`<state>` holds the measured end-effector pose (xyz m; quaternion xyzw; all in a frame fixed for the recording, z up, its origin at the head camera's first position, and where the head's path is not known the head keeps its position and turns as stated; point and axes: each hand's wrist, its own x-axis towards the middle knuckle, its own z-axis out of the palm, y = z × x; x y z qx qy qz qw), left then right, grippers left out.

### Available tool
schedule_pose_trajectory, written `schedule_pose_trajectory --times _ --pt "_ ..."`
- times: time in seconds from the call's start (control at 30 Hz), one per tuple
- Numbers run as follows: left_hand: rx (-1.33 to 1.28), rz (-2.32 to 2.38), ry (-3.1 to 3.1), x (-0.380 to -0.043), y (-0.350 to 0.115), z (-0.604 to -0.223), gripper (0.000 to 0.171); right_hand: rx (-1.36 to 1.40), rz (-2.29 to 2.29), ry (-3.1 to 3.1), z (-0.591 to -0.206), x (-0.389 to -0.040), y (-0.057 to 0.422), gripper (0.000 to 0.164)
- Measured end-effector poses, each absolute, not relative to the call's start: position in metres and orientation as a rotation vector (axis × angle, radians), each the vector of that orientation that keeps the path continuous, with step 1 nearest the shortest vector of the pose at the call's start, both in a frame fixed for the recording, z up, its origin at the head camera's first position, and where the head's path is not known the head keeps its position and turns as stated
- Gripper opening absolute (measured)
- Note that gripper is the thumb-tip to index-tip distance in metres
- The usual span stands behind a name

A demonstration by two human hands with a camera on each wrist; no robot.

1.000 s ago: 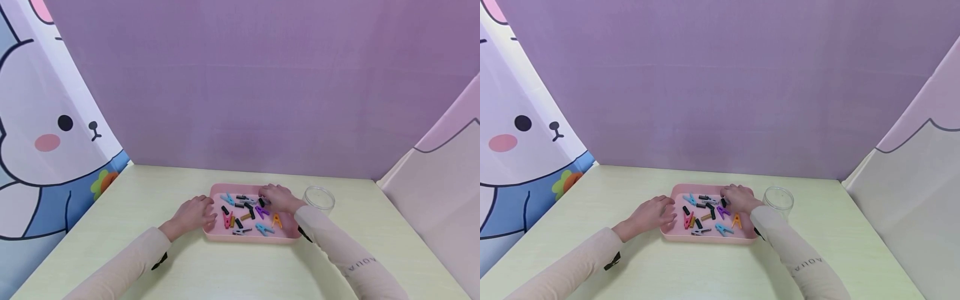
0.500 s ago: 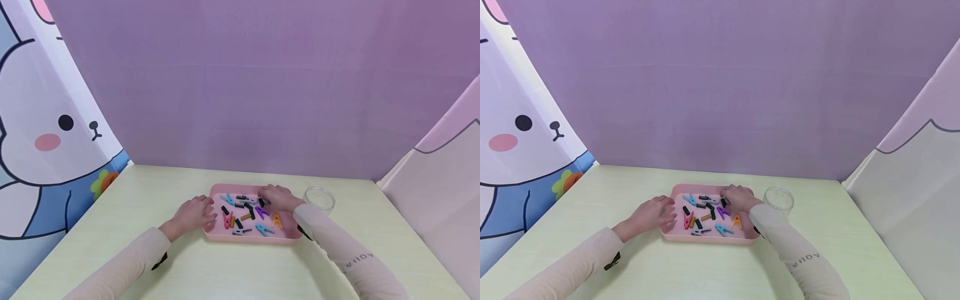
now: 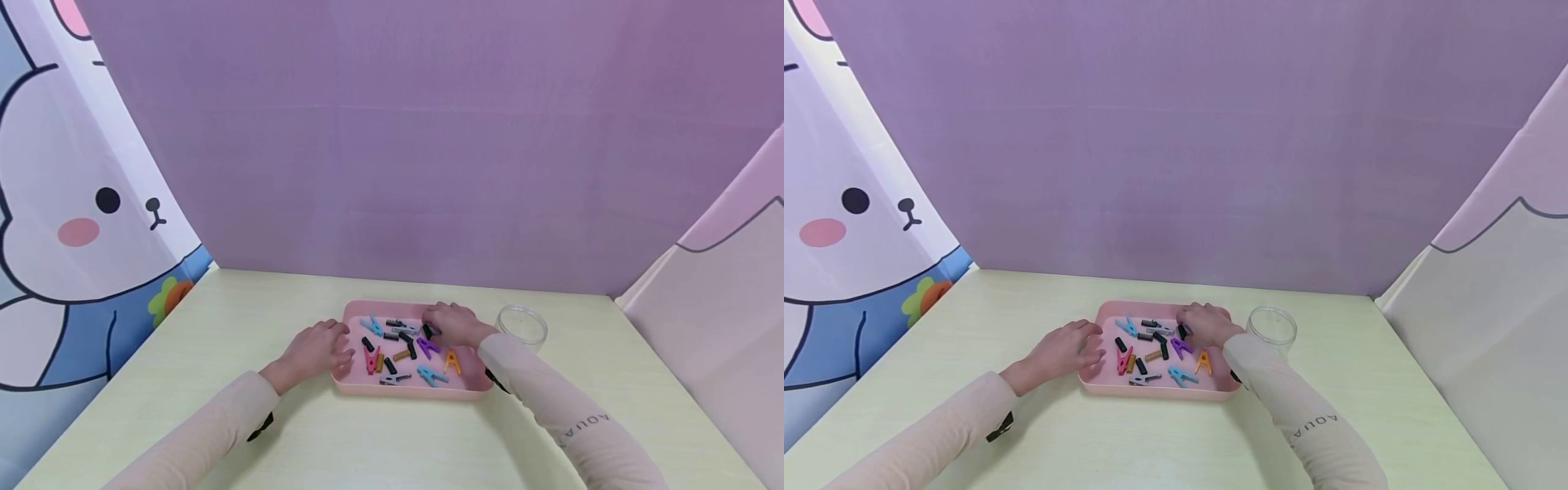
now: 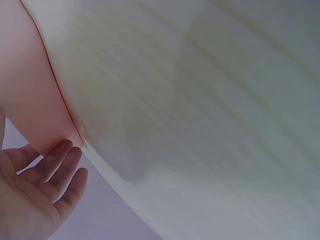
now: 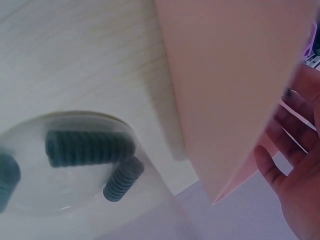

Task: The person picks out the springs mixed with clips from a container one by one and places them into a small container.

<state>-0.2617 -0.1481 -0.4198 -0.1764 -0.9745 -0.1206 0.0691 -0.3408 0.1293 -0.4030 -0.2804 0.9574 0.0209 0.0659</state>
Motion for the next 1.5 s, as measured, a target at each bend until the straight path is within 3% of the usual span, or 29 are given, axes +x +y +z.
schedule_pose_trajectory --times 0.77,1.5 --pt "-0.534 -0.361 -2.927 -0.263 -0.149 -0.42 0.046 -1.093 0.127 2.983 -0.383 -0.331 0.137 0.025" --pt "-0.55 -0.355 -2.918 -0.265 -0.149 -0.422 0.047 -1.066 -0.046 3.109 -0.347 -0.303 0.183 0.028"
